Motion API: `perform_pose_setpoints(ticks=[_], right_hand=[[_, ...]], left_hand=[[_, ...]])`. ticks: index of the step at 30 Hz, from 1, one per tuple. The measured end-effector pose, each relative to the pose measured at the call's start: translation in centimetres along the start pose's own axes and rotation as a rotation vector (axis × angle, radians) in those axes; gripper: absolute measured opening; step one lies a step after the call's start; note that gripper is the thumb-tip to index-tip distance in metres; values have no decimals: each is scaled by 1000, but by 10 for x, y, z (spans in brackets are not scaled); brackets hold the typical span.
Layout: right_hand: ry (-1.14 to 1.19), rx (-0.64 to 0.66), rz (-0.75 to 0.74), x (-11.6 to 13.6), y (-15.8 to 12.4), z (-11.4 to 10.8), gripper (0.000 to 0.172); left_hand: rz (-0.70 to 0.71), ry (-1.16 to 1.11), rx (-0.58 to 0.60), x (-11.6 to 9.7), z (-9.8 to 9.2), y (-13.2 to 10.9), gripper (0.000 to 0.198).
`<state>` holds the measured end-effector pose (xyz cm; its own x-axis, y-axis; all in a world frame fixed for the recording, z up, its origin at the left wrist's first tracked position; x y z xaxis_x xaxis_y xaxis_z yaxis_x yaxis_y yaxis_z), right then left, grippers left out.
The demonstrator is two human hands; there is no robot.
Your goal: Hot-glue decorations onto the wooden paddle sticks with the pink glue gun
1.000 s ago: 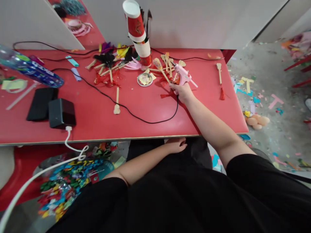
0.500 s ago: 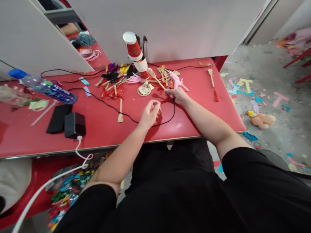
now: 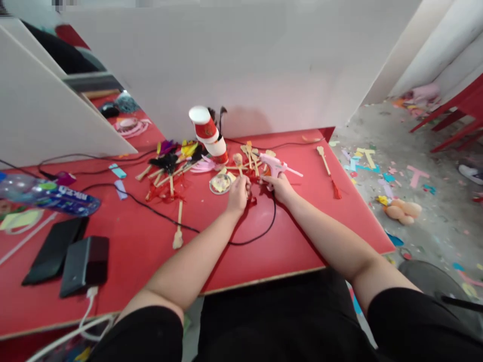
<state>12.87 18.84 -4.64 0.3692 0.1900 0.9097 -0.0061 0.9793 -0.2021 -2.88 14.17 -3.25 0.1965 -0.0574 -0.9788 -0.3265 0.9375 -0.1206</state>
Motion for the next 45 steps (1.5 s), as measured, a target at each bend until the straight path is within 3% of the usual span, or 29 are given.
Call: perform_pose_setpoints(ticks=[7, 15, 20, 26, 32, 39, 45], right_hand=[[1, 85, -32, 14, 3, 12, 35], [-28, 159, -23, 13, 1, 13, 54], [-71, 232, -19, 20, 3, 12, 60], [-65, 210, -16, 18, 9, 7, 58], [-106, 279, -34, 20, 1, 18, 68], [-122, 257, -22, 20, 2, 16, 67], [-100, 216, -35, 22, 4, 11, 60]], left_hand=[[5, -41, 98, 3, 12, -3, 47], [-178, -80, 210, 11, 19, -4, 35], [-227, -142, 166, 7, 13, 1, 41], [-251, -191, 113, 9, 9, 5, 41], [-213, -184, 222, 10, 19, -2, 36], [-208, -158, 221, 10, 20, -5, 43], [-182, -151, 263, 10, 26, -7, 32]])
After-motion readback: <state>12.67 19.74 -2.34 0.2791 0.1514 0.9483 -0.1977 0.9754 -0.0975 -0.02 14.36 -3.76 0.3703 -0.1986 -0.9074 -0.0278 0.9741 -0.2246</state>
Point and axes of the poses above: each hand's wrist, its own y-axis towards the middle knuckle, its own z-axis out of the palm, x = y × z, the point moved 10 cm from there along y, towards the middle knuckle, and after that the axes turned 10 degrees about -x, right-handed, at the moved point
